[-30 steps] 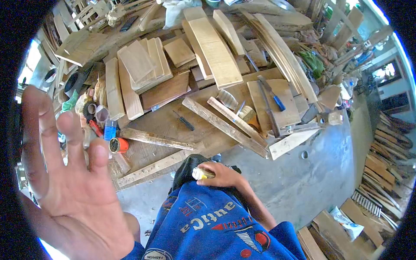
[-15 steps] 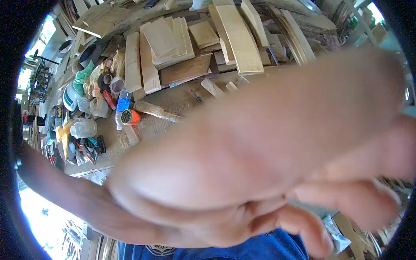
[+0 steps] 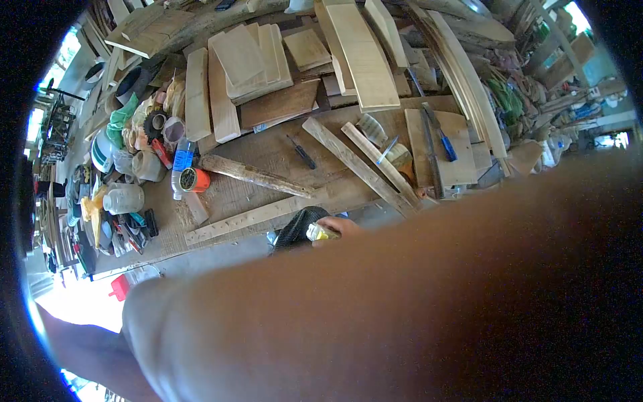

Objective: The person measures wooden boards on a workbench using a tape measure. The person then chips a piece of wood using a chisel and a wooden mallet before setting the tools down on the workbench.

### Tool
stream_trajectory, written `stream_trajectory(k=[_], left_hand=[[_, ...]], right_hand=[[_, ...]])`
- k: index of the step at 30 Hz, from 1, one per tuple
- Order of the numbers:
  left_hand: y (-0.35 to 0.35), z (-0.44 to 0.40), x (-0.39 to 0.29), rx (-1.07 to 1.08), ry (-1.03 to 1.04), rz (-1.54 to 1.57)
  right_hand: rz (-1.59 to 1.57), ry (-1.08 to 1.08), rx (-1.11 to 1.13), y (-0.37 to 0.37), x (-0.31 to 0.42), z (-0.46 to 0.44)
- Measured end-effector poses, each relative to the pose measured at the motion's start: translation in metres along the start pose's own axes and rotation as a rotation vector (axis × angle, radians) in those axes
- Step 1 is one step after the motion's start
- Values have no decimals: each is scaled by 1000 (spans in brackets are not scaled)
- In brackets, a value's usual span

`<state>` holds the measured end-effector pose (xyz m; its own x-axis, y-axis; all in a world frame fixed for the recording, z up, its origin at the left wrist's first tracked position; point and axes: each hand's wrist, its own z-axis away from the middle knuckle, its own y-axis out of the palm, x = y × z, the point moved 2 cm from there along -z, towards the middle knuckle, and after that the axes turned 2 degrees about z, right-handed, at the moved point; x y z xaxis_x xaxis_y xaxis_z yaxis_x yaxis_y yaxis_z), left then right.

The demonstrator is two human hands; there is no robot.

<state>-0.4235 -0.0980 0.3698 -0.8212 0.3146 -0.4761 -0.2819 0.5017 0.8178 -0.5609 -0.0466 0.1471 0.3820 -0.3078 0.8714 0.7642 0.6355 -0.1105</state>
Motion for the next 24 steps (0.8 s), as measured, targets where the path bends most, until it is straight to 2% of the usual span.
stream_trajectory(k=[10,24], left_hand=[[-14,-12,7,76,95,9],[-28,-4,16,87,109,28]], right_hand=[[37,-57,30,-1,-14,0],[81,-36,4,3,-24,-3]])
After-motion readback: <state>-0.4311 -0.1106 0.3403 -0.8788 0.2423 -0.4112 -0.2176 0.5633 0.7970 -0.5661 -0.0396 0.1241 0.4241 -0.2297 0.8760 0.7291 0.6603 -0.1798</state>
